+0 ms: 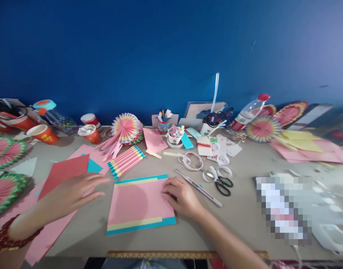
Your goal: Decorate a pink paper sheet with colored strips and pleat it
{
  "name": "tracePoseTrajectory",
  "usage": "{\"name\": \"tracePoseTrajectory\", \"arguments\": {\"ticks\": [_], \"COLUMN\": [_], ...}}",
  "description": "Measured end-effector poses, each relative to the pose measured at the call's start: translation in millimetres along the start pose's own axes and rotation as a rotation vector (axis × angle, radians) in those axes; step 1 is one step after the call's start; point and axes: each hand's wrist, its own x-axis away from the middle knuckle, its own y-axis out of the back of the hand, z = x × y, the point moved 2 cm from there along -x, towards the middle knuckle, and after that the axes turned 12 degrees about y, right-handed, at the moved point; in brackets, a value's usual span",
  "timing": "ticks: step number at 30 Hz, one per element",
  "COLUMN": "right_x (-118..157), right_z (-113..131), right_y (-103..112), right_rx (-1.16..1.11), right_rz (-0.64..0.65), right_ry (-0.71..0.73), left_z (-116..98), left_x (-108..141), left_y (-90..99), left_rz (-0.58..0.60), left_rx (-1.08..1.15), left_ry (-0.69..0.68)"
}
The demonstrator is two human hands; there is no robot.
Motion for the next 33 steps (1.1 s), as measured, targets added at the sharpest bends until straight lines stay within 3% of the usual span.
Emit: {"name": "tracePoseTrajectory", "arguments": {"ticks": [2,5,10,13,15,18,27,33], "right_x": [0,0,0,1,2,1,0,1], "right_z": [0,-2,-2,-2,-2,-2,-1,-2], "right_y": [0,0,0,1,1,1,2,1], "right_rx": [-0.007,-0.021,-0.017,-0.019,-0.020,-0.021,-0.032,-0.053], "right_rz": [-0.007,-0.011,-0.021,-0.028,-0.032,-0.035,-0.052,-0.072], "right_ry": [-0.002,-0.004,-0.013,-0.025,-0.024,-0.019,-0.030,-0.019], "left_z": [2,-12,-52,-66,-71,-75,-85,-102], "left_x": [-11,-46,-134,-177,-193,-199,-177,-187], "left_y": [7.1,5.8,-21.7,-40.4,-49.0,-54.7,-53.8,-53.6], "left_rz": [-0.002,-0.071,-0.234,-0.237,-0.231,-0.214,-0.180,-0.184], "left_rx": [0.011,0.042,-0.010,-0.050,-0.062,-0.068,0.051,0.042], "left_ry": [0.018,-0.039,-0.225,-0.247,-0.270,-0.304,-0.216,-0.207]}}
